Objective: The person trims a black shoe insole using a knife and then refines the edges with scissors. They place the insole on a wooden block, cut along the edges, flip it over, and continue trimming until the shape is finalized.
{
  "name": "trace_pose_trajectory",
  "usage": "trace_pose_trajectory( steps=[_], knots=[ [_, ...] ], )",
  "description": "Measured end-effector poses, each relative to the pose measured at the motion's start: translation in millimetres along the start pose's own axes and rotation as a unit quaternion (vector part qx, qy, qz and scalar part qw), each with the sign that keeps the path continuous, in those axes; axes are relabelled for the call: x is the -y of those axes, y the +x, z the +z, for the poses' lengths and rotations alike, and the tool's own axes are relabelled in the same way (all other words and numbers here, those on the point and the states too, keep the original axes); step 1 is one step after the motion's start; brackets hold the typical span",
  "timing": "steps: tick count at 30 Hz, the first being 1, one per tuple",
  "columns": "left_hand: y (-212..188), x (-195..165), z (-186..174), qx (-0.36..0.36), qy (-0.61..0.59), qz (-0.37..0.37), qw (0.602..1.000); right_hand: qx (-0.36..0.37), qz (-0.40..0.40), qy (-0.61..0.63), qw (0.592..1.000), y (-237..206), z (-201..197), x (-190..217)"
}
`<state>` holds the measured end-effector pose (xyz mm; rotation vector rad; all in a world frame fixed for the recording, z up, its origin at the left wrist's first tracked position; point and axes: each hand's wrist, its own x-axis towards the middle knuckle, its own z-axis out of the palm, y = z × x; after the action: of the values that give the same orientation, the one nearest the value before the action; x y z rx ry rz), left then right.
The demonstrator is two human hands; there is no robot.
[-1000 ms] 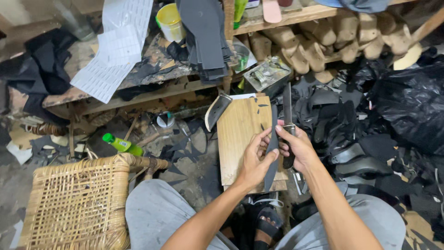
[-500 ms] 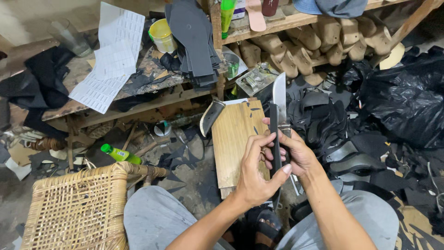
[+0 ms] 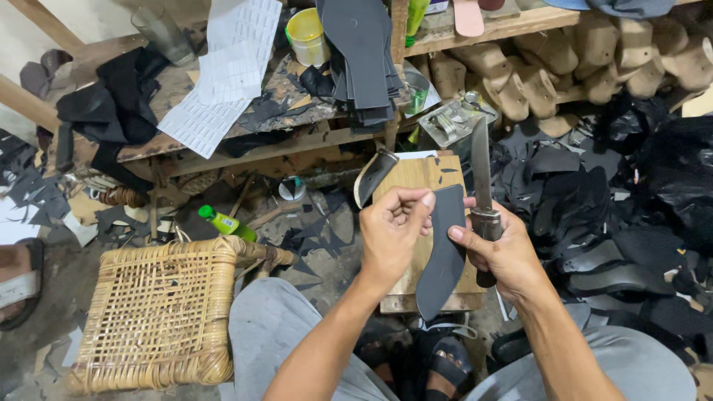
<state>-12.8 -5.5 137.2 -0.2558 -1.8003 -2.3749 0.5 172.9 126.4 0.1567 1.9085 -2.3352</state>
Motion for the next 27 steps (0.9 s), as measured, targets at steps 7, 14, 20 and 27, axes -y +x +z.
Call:
trace_pose_trajectory(
  steps=[7,14,20,27],
  knots=[
    [11,12,-13,0.025,-0.028,-0.025,0.999,0.016,0.044,0.014,0.999,-2,5,3],
    [11,7,-17,0.064,-0.057,-0.063,0.994,0.031,0.056,0.043,0.997,3,0,-5],
    [0,-3,-3,0.047,0.032,-0.044,0.997,0.051,0.053,0.086,0.994,9,-7,-16],
    [-5,-7,1,0.028,0.081,-0.031,0.996,0.15,0.092,0.175,0.969,11,-10,-27]
  ],
)
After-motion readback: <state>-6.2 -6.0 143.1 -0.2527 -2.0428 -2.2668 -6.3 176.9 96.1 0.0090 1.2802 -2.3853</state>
